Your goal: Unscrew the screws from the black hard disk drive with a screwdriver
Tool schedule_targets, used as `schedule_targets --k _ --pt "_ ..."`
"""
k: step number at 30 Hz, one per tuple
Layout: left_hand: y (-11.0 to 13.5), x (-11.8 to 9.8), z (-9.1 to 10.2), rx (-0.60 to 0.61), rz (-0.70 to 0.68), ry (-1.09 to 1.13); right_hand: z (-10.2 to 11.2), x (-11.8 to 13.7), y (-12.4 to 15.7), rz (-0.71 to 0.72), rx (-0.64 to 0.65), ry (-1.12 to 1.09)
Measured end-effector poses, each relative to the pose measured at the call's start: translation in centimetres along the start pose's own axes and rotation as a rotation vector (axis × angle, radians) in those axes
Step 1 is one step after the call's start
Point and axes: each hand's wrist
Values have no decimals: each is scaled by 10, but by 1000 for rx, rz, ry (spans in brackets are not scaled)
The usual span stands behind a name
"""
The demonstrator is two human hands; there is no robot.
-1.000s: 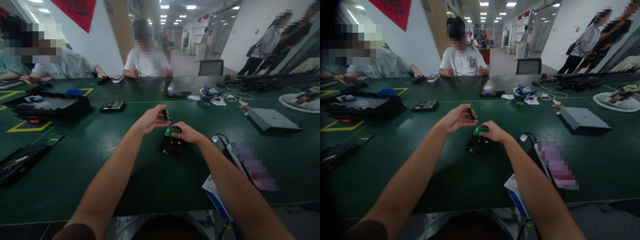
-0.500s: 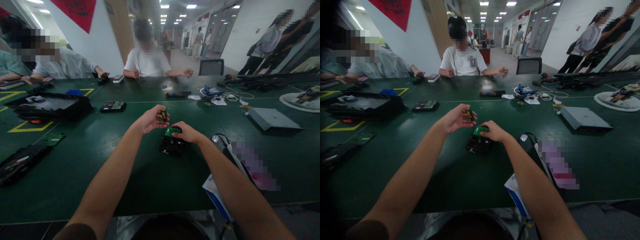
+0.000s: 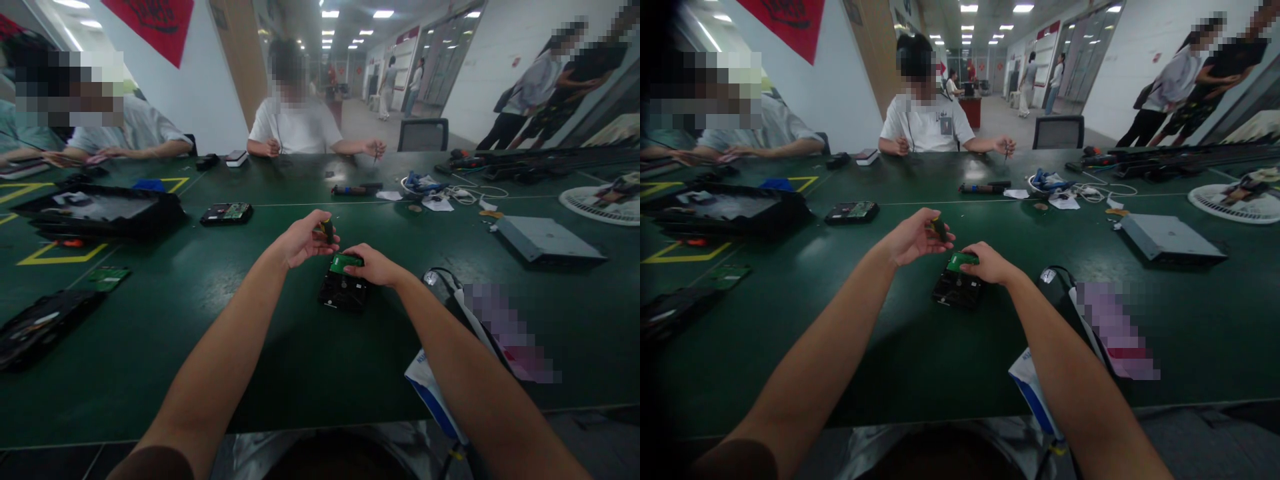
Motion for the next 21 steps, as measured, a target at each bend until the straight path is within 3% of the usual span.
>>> schedule_targets --k 5,12,21 --pt "-4 3 2 -33 -25 -92 0 -1 0 9 -4 -6" --pt "0 1 -6 -36 -65 39 0 -1 0 33 -5 11" --pt "2 -4 4 -33 -23 4 0 -4 1 19 -1 8"
Point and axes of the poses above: each hand's wrist, its own y-axis away from the middle knuckle, its own z-axis out of the back of the hand, x = y × z, and after that the axes turned 2 degrees about x, right-handed
